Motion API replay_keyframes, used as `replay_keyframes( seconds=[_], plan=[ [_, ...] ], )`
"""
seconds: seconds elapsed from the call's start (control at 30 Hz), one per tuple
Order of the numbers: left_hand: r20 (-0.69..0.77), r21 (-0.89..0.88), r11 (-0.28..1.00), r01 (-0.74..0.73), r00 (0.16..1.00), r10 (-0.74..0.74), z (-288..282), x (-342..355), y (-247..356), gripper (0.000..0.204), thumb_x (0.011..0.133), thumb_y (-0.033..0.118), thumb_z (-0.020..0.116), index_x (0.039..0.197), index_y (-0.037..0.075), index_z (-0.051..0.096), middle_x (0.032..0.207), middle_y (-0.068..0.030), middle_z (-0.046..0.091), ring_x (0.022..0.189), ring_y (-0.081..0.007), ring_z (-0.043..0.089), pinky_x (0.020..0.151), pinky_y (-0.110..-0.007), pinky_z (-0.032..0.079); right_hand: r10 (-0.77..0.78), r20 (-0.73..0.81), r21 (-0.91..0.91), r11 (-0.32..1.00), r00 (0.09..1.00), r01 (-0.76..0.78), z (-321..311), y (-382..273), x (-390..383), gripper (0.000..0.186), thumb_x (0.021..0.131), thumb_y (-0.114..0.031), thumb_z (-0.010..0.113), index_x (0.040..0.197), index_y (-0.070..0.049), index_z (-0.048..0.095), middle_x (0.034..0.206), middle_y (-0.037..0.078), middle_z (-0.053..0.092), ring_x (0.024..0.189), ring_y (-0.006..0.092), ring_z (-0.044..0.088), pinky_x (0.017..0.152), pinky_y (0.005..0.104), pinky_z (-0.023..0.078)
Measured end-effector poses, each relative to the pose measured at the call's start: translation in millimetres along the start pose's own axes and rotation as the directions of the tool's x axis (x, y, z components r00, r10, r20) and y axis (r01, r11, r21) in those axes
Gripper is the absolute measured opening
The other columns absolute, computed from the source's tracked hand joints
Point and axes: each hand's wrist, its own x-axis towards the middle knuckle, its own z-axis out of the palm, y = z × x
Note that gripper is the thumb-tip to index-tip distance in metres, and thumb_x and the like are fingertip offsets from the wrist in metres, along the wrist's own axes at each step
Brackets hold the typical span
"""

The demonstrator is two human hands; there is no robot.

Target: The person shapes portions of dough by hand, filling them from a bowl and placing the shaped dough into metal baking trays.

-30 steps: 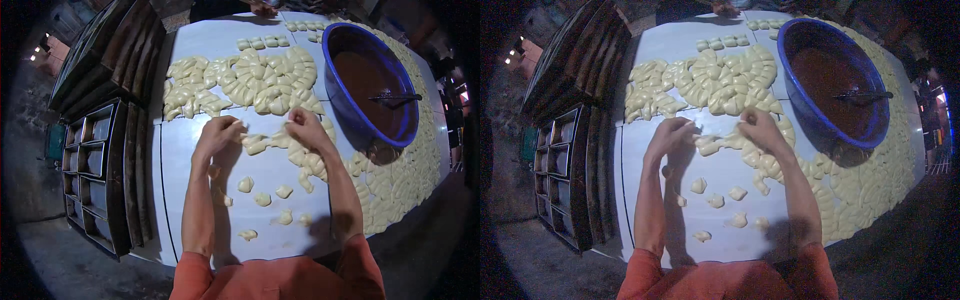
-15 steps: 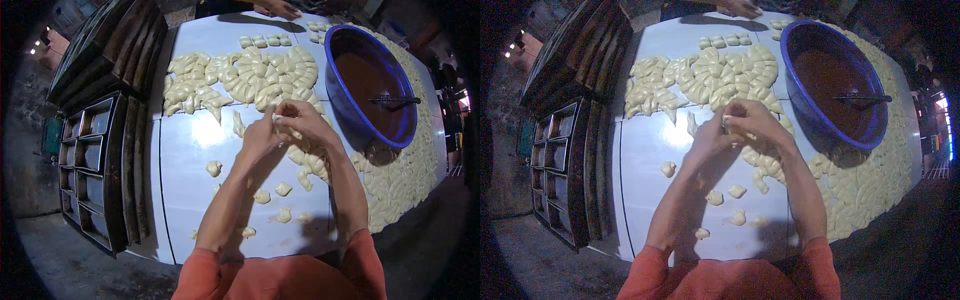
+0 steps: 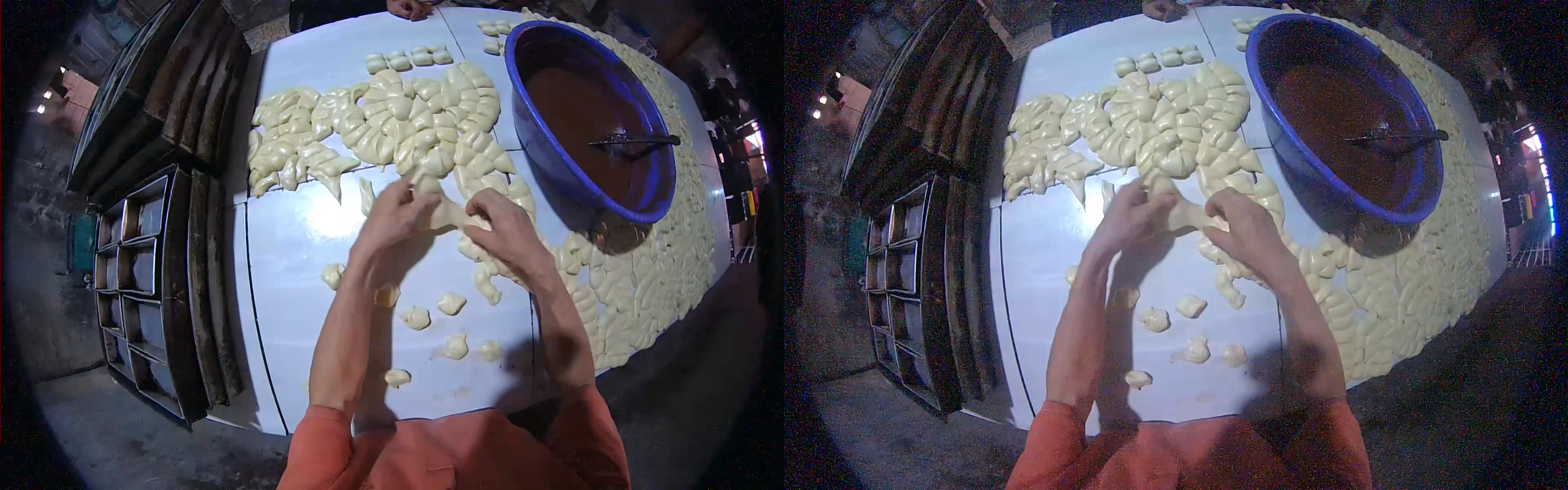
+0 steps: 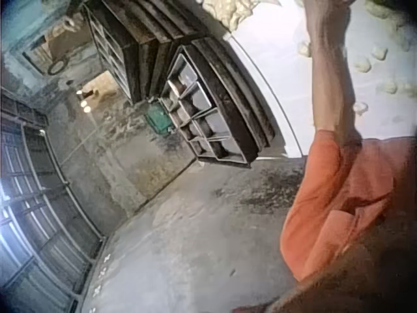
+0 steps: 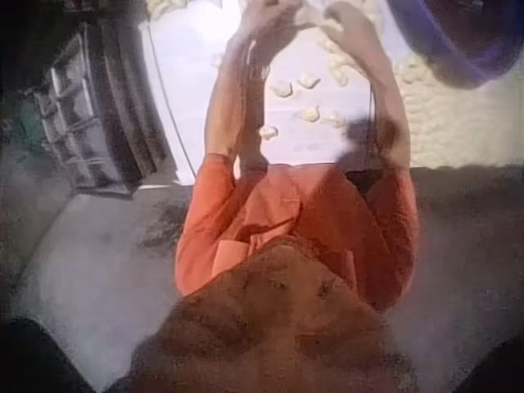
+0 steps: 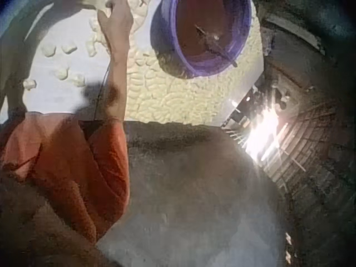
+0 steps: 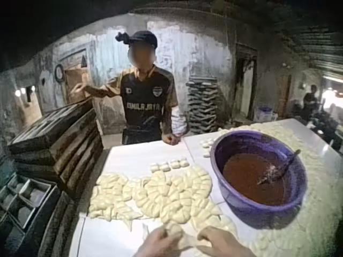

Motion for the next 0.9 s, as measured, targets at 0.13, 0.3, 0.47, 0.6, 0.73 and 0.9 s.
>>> replay_keyframes(
  seconds=[0.13,0.3,0.47,0.6,0.73,0.9],
  plan=[
    [-0.172,-0.294,0.955,0.020,0.982,-0.073,-32.2,-13.8,5.2,0.026,0.093,0.019,0.072,0.113,0.004,0.066,0.091,-0.0008,0.069,0.077,-0.0093,0.064,0.065,-0.027,0.051,0.061,0.096,0.049,0.997,0.993,-0.066,-2.7,10.3,1.8,0.022,0.078,-0.009,0.068,0.097,-0.001,0.060,0.089,0.008,0.057,0.078,0.0195,0.055,0.071,0.0331,0.046],
    [-0.295,-0.397,0.918,0.016,0.945,-0.144,-57.5,-29.9,12.6,0.030,0.092,0.031,0.075,0.109,0.007,0.067,0.090,-0.0003,0.069,0.078,-0.0085,0.063,0.065,-0.025,0.047,0.046,0.102,0.053,0.997,0.994,-0.051,-3.0,9.8,0.7,0.022,0.077,-0.007,0.066,0.096,-0.001,0.058,0.093,0.007,0.057,0.078,0.0184,0.054,0.073,0.0317,0.047],
    [-0.292,-0.354,0.935,0.012,0.948,-0.123,-49.3,-33.5,18.1,0.035,0.093,0.037,0.073,0.111,0.008,0.066,0.090,-0.0003,0.067,0.074,-0.0078,0.060,0.064,-0.025,0.046,0.228,-0.073,0.169,0.962,0.971,-0.213,1.7,-25.6,-0.7,0.033,0.084,-0.016,0.071,0.111,0.001,0.060,0.104,0.013,0.061,0.100,0.0224,0.063,0.088,0.0338,0.051],
    [-0.124,-0.368,0.923,0.116,0.977,-0.173,-35.9,-28.8,23.0,0.048,0.092,0.043,0.074,0.117,0.003,0.066,0.080,0.0000,0.065,0.063,-0.0065,0.059,0.056,-0.022,0.046,-0.006,-0.239,-0.079,0.997,0.971,-0.014,13.9,-39.5,18.4,0.055,0.083,-0.035,0.079,0.122,0.000,0.061,0.124,0.018,0.063,0.112,0.0317,0.064,0.092,0.0414,0.052],
    [-0.064,-0.468,0.880,0.086,0.989,-0.130,-17.1,-22.9,18.1,0.040,0.097,0.040,0.069,0.118,0.006,0.066,0.084,0.0014,0.066,0.066,-0.0051,0.059,0.058,-0.022,0.046,0.382,0.074,0.446,0.813,0.921,-0.374,50.7,-36.3,35.1,0.066,0.084,-0.040,0.080,0.131,0.002,0.059,0.125,0.021,0.065,0.107,0.0296,0.067,0.091,0.0390,0.053],
    [-0.077,-0.537,0.843,0.024,0.994,-0.077,-6.9,-16.7,14.0,0.034,0.095,0.028,0.072,0.119,0.004,0.066,0.089,0.0004,0.068,0.069,-0.0066,0.061,0.059,-0.022,0.049,0.260,0.062,0.678,0.697,0.964,-0.232,65.1,-20.1,33.5,0.044,0.091,-0.027,0.073,0.121,0.004,0.066,0.100,0.012,0.073,0.089,0.0155,0.066,0.078,0.0319,0.052]
  ],
)
